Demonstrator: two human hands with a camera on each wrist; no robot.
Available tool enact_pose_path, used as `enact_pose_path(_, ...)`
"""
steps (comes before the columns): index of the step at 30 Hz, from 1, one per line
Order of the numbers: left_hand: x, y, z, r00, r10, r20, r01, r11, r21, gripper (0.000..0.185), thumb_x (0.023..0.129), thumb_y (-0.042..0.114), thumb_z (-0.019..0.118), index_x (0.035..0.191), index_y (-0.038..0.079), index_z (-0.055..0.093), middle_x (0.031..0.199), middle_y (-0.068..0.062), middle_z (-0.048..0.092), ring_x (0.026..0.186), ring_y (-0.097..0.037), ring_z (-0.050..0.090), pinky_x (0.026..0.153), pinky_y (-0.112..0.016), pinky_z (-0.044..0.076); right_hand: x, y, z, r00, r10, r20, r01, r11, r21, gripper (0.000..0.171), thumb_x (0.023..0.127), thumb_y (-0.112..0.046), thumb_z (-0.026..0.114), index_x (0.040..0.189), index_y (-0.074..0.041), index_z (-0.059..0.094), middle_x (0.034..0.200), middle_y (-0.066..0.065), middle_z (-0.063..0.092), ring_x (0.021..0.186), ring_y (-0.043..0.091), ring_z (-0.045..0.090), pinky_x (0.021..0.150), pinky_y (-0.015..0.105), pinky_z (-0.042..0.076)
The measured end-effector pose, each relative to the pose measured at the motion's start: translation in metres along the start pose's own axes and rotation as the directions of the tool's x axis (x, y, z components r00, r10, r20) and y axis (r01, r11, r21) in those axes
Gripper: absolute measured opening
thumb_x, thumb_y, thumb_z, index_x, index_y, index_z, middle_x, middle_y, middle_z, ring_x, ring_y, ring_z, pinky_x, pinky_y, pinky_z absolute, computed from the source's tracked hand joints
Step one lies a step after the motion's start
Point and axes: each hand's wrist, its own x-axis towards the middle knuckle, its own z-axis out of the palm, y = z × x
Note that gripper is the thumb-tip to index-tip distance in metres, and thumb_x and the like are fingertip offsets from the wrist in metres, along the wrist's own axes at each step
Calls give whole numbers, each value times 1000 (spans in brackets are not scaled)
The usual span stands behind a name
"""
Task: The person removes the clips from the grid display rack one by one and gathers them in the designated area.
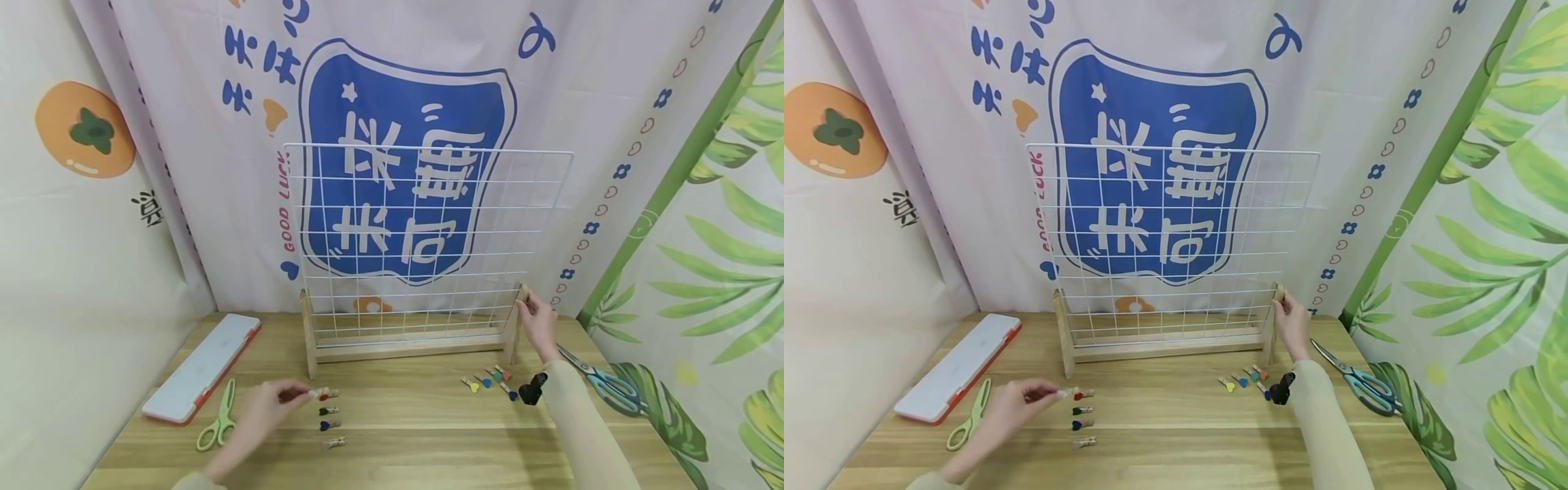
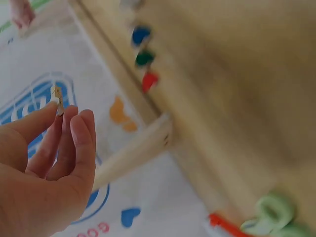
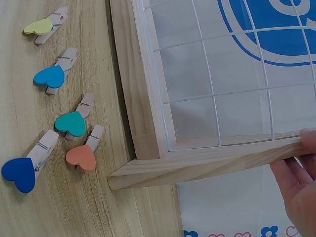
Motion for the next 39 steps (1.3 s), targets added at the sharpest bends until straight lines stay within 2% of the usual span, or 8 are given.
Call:
enact_pose_path(4, -19, -6, 17, 994, 50, 100, -43, 997, -72, 6, 79, 21, 73, 83, 17, 72, 75, 4, 72, 62, 5, 56, 57, -15, 47, 0, 0, 0, 1000, 2, 0, -2, 1000, 7, 37, 96, -16, 52, 131, -2, 51, 127, 24, 57, 116, 39, 56, 92, 46, 48)
enact_pose_path(8, -34, -7, 30, 973, 51, 225, -18, 989, -145, 11, 80, 27, 72, 84, 16, 73, 78, 4, 72, 64, 7, 56, 57, -15, 46, 1, 0, 0, 1000, 0, 1, 0, 1000, 20, 35, 96, -15, 52, 128, -2, 53, 127, 25, 57, 117, 39, 56, 93, 46, 48)
enact_pose_path(10, -40, -7, 36, 964, 49, 263, -5, 986, -166, 12, 79, 27, 72, 84, 16, 73, 78, 4, 72, 65, 8, 55, 57, -16, 46, 1, -1, 0, 1000, -1, 3, 1, 1000, 26, 34, 96, -15, 51, 127, -1, 53, 127, 25, 57, 117, 39, 56, 93, 46, 48)
enact_pose_path(15, -47, -7, 46, 959, 82, 271, -45, 989, -138, 8, 78, 22, 74, 80, 14, 74, 73, 6, 70, 62, 9, 52, 55, -16, 45, 0, -1, 0, 1000, 4, 8, -5, 1000, 27, 36, 96, -15, 51, 130, -1, 51, 128, 25, 56, 117, 39, 56, 94, 46, 47)
enact_pose_path(22, -50, -9, 53, 954, 121, 274, -116, 993, -32, 6, 77, 24, 74, 78, 18, 75, 76, 7, 72, 65, 9, 56, 56, -15, 44, 0, -1, 0, 1000, 11, 12, -12, 999, 33, 38, 96, -15, 51, 132, -1, 50, 129, 24, 55, 118, 38, 55, 95, 45, 47)
enact_pose_path(29, -52, -9, 53, 950, 109, 291, -118, 993, 12, 7, 76, 26, 75, 79, 20, 76, 79, 4, 74, 69, 0, 64, 60, -17, 48, 1, -1, 0, 1000, 11, 7, -11, 999, 33, 37, 96, -14, 51, 130, -1, 51, 128, 25, 56, 117, 39, 56, 94, 45, 47)
enact_pose_path(39, -53, -7, 50, 944, 82, 319, -85, 996, -3, 9, 76, 26, 76, 80, 18, 75, 75, 6, 73, 65, 1, 62, 57, -17, 46, 1, -1, 1, 1000, -2, 1, 2, 1000, 13, 31, 96, -16, 51, 123, -1, 56, 124, 24, 59, 115, 38, 58, 92, 46, 48)
